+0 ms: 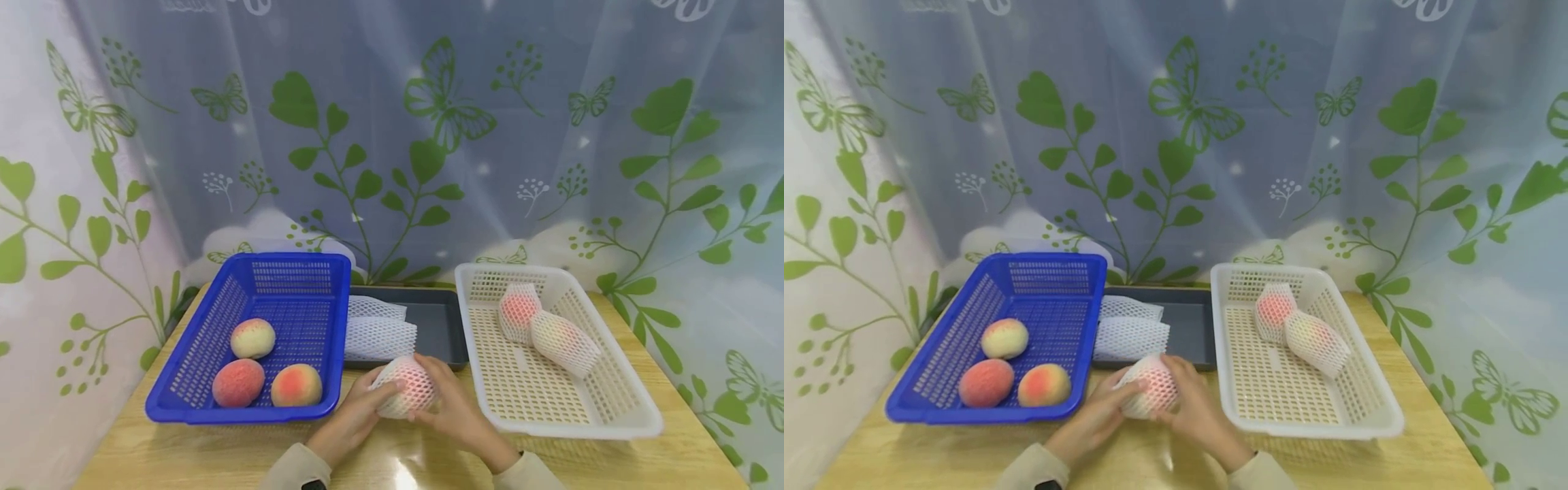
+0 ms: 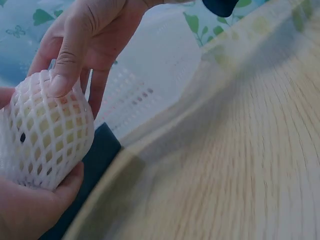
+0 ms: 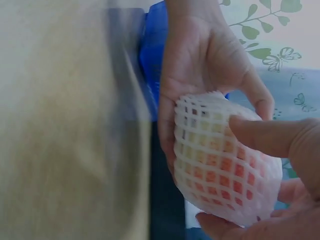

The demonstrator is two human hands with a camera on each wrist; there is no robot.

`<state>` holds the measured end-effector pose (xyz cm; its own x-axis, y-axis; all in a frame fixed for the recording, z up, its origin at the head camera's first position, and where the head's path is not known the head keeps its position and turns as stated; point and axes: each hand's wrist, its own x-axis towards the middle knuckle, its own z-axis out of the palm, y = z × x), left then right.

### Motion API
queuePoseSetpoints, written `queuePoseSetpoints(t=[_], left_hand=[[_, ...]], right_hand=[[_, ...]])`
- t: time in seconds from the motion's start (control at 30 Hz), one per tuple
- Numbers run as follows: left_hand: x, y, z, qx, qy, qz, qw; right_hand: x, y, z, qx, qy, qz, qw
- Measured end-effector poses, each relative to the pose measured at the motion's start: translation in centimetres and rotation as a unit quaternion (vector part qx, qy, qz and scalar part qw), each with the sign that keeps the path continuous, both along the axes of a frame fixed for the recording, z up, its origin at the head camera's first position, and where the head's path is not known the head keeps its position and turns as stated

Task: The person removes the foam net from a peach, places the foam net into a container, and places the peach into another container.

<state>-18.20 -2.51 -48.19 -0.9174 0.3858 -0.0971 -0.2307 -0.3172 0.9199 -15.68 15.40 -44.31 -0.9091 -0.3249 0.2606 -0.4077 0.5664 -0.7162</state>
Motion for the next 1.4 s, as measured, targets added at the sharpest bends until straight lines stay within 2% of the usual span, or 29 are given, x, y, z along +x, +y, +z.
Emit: queuePoseSetpoints(t=[0.13, 0.2, 0.33, 0.43, 0.5, 0.6, 0.7, 0.77, 0.93, 1.03, 1.2, 1.4], left_hand=[[0.1, -0.4, -0.5, -0.007, -0.012, -0.007, 0.9999], [0.0, -0.4, -0.8, -0.009, -0.017, -0.001, 0.9998], [-0.1, -0.2, -1.4, -0.013, -0.032, 0.025, 0.9991], [-0.3, 0.0, -1.8, -0.056, -0.019, 0.061, 0.9964], [-0.4, 0.0, -2.2, -0.100, 0.002, 0.087, 0.9912], [-0.4, 0.0, -2.4, -0.165, 0.030, 0.123, 0.9781], [-0.4, -0.1, -2.5, -0.191, 0.049, 0.144, 0.9697], [-0.5, -0.2, -2.5, -0.193, 0.056, 0.147, 0.9685], [-0.2, -0.2, -2.3, -0.171, 0.057, 0.124, 0.9758], [-0.1, -0.2, -2.3, -0.165, 0.061, 0.117, 0.9775], [-0.2, -0.1, -2.2, -0.163, 0.071, 0.131, 0.9753], [-0.4, 0.1, -2.1, -0.154, 0.064, 0.146, 0.9751]], right_hand=[[0.3, -0.5, -1.1, -0.001, 0.002, -0.041, 0.9992], [0.3, -0.7, -1.6, 0.001, 0.001, -0.060, 0.9982], [0.2, -0.7, -2.5, -0.015, 0.001, -0.087, 0.9961], [0.0, -0.7, -3.1, -0.033, 0.006, -0.098, 0.9947], [-0.2, -0.7, -3.6, -0.042, 0.008, -0.100, 0.9940], [-0.4, -0.7, -4.2, -0.073, -0.008, -0.102, 0.9921], [-0.7, -0.6, -4.5, -0.103, -0.038, -0.103, 0.9886], [-0.9, -0.6, -4.6, -0.117, -0.053, -0.105, 0.9861], [-1.2, -0.4, -4.9, -0.144, -0.085, -0.108, 0.9799], [-1.4, -0.4, -5.1, -0.147, -0.096, -0.110, 0.9783], [-1.6, -0.2, -5.3, -0.140, -0.085, -0.114, 0.9798], [-1.7, -0.2, -5.0, -0.139, -0.082, -0.119, 0.9796]])
